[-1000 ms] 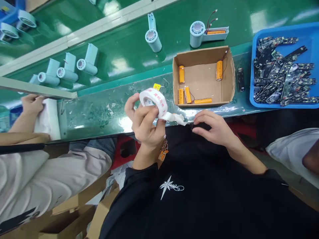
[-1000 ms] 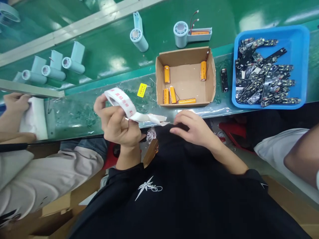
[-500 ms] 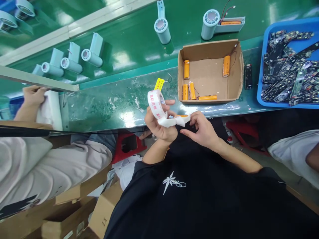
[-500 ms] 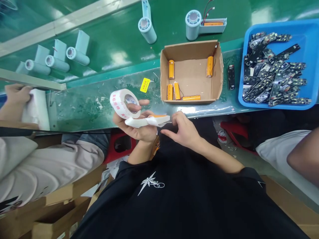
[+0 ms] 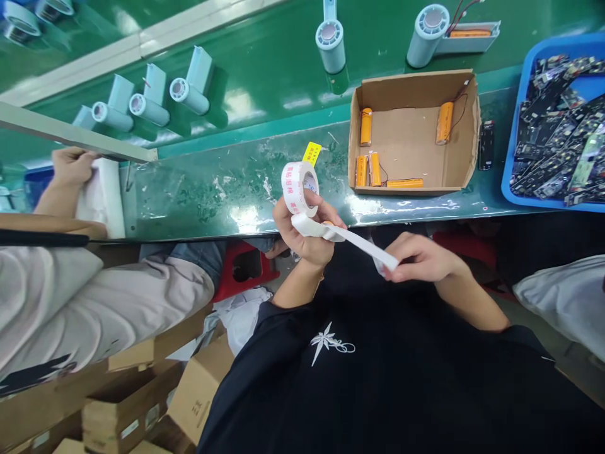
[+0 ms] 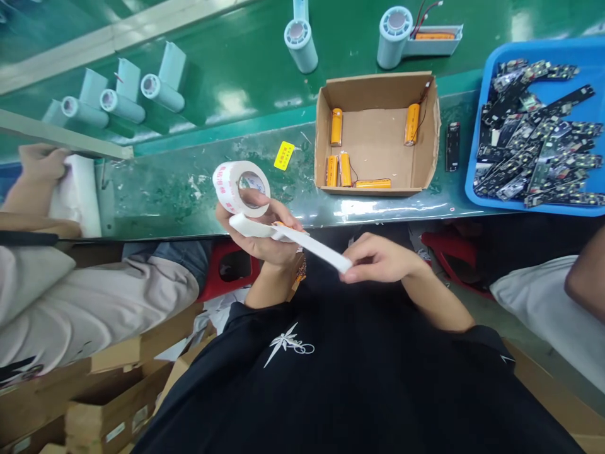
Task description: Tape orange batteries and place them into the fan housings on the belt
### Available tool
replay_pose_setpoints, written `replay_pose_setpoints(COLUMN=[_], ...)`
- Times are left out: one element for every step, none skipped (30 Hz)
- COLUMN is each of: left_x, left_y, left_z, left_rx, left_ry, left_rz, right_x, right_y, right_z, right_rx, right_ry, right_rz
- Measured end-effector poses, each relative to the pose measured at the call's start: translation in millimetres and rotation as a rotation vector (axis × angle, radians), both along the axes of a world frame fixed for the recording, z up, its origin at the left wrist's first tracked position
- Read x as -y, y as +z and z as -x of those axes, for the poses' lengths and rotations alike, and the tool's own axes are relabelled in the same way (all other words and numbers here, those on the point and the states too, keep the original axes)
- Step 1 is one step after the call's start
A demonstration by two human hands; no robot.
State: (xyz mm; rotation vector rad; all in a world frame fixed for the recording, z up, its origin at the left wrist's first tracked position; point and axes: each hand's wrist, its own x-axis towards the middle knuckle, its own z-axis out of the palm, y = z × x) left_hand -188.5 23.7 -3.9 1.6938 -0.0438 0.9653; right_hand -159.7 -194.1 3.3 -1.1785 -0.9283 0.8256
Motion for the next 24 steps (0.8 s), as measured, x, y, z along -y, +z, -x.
replay_pose_setpoints(left_x=[-2,-3,-4,-3,-3,-1,0,2,5,7,10,13,15,19,22,25,28,30,33,35,37,38,39,40], left_y=[-1.0,-2.6,-4.6,-7.0,-9.7,-12.4,-14.8,-16.8,-18.3,-18.9,-18.8,-17.8,-15.9,-13.2,-9.8,-5.6,-0.9,4.1,9.2,14.3,19.1,23.5,27.3,30.3], left_z=[3,7,10,14,16,19,20,21,21,21,20,19,18,17,15,14,13,12,11,10,9,8,7,6], left_rx=[-0.021,-0.055,-0.097,-0.14,-0.178,-0.207,-0.223,-0.234,-0.25,-0.267,-0.28,-0.287,-0.283,-0.271,-0.251,-0.229,-0.207,-0.184,-0.163,-0.139,-0.105,-0.06,-0.006,0.047], left_ry=[-0.035,-0.066,-0.086,-0.095,-0.091,-0.075,-0.046,-0.016,0.01,0.034,0.052,0.063,0.076,0.093,0.114,0.133,0.15,0.161,0.157,0.136,0.098,0.051,-0.001,-0.05], left_rz=[0.037,0.066,0.084,0.091,0.089,0.079,0.064,0.04,-0.001,-0.058,-0.128,-0.203,-0.268,-0.307,-0.306,-0.266,-0.199,-0.123,-0.049,0.016,0.074,0.13,0.188,0.243], right_x=[7,13,16,17,16,13,9,3,-3,-11,-18,-25,-32,-38,-43,-47,-50,-52,-53,-53,-52,-51,-49,-48], right_y=[-1.1,-2.5,-4.1,-5.9,-7.7,-9.6,-11.2,-12.5,-13.3,-13.7,-13.7,-13.4,-13.2,-13.3,-13.8,-14.8,-16.3,-18.1,-20.1,-21.8,-23.1,-23.8,-23.9,-23.4], right_z=[-6,-11,-14,-16,-15,-12,-7,-1,6,14,21,27,31,34,36,37,38,39,39,40,40,40,40,39], right_rx=[-0.008,0.008,0.049,0.108,0.177,0.244,0.302,0.35,0.39,0.423,0.451,0.477,0.505,0.536,0.562,0.573,0.558,0.522,0.479,0.448,0.437,0.447,0.472,0.499], right_ry=[-0.125,-0.307,-0.518,-0.723,-0.896,-1.012,-1.068,-1.061,-1.002,-0.91,-0.82,-0.759,-0.738,-0.746,-0.77,-0.789,-0.806,-0.827,-0.854,-0.88,-0.899,-0.904,-0.891,-0.869], right_rz=[0.012,0.067,0.156,0.254,0.33,0.362,0.336,0.274,0.201,0.139,0.096,0.073,0.059,0.049,0.033,0.009,-0.027,-0.074,-0.124,-0.164,-0.19,-0.199,-0.189,-0.175])
